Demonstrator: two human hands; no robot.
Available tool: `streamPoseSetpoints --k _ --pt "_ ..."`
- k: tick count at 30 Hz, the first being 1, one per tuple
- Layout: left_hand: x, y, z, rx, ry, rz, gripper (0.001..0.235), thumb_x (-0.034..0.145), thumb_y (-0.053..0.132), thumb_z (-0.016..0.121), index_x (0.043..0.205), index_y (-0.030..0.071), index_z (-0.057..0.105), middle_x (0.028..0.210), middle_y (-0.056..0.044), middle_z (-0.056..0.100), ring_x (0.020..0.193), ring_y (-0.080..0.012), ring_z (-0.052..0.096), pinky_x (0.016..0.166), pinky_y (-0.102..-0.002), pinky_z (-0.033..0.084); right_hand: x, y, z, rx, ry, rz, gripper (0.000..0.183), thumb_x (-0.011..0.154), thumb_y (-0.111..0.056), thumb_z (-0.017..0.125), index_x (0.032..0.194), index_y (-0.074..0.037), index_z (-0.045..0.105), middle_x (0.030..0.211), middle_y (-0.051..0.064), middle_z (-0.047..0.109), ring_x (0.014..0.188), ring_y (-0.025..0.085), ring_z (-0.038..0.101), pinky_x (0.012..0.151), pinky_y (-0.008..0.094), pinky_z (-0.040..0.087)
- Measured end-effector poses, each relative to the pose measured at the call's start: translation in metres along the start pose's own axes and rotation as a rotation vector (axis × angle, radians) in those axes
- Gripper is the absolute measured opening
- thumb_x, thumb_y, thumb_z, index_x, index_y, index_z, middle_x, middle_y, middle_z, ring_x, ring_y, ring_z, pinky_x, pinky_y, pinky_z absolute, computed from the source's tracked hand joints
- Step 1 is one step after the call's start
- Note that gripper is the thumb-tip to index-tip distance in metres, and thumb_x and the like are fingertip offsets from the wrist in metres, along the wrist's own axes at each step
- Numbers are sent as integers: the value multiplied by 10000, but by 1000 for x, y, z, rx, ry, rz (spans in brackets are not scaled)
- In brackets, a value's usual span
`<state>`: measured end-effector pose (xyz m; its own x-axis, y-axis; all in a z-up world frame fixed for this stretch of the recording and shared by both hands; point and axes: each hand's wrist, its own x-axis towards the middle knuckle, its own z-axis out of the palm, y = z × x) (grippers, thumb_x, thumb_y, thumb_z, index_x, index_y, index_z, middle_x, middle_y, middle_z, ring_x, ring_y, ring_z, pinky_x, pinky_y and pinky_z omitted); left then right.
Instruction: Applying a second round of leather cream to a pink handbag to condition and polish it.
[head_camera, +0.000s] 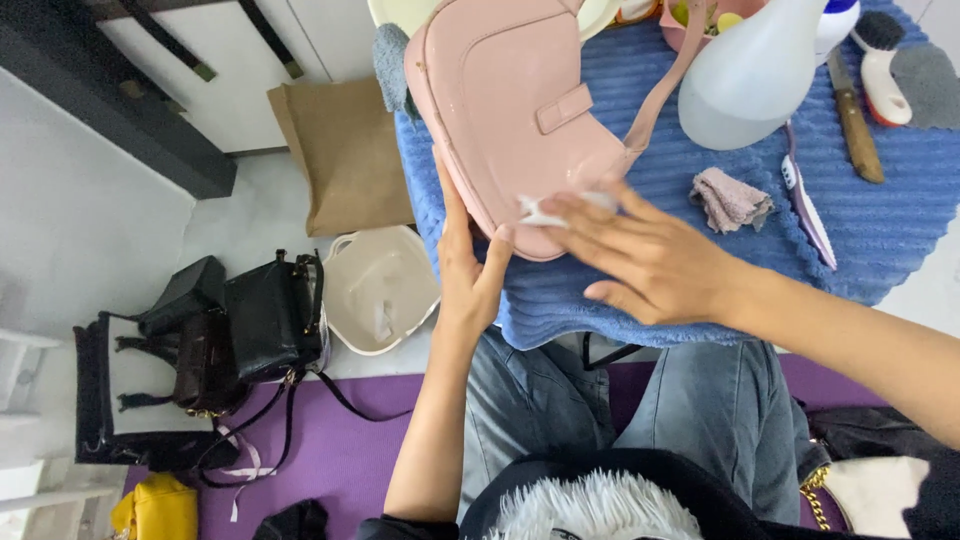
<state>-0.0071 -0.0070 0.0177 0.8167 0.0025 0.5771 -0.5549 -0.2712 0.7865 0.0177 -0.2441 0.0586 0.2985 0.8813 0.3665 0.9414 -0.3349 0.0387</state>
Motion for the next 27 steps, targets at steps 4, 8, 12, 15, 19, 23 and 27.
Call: streamPoseSetpoints --k 4,8,12,15,19,23,27 --pt "2 3 1 -13 -1 -18 790 1094 413 456 1661 135 -18 1757 -154 196 1622 -336 329 1287 -454 330 -10 25 -1 -126 -7 154 672 1091 -534 147 1629 -133 190 1702 98 225 1571 257 140 1263 585 -70" --pt "1 5 0 -24 -4 -31 797 1093 427 458 1658 121 -14 1752 -149 200 1623 -320 314 1299 -451 310 2 31 -1 -134 20 245 740 1106 -486 231 1605 60 239 1654 322 300 1531 468 317 1156 760 -56" --pt "1 6 0 -46 -11 -26 799 1099 453 452 1659 127 -16 1748 -144 220 1619 -306 325 1298 -441 316 30 8 -4 -29 -24 180 674 1084 -589 21 1633 -210 -83 1733 19 46 1599 246 26 1241 681 -81" --pt "0 -1 -1 -44 -18 -29 795 1100 468 434 1659 126 -17 1750 -142 193 1604 -317 354 1288 -441 334 35 -25 -1 132 -16 78 702 1087 -510 93 1608 -48 183 1691 174 182 1585 296 123 1308 530 -2" --pt "0 -1 -3 -37 -20 9 786 1119 480 413 1661 110 -18 1766 -131 105 1645 -305 266 1329 -441 291 8 -30 -5 169 -12 54 623 1088 -385 269 1607 -43 232 1686 175 237 1577 297 238 1280 593 59" --pt "1 2 -1 -47 -23 -26 783 1102 425 447 1662 139 -20 1763 -133 163 1636 -326 292 1305 -461 304 -11 -12 -9 -140 -145 297 757 1036 -577 159 1627 -127 16 1690 125 117 1547 269 127 1230 615 -79" --pt "1 6 -1 -61 -16 -41 810 1094 491 436 1659 157 -38 1756 -134 216 1619 -328 335 1278 -461 338 -22 18 -1 -137 -23 303 694 1094 -411 302 1608 47 216 1690 251 181 1559 407 229 1179 748 -54"
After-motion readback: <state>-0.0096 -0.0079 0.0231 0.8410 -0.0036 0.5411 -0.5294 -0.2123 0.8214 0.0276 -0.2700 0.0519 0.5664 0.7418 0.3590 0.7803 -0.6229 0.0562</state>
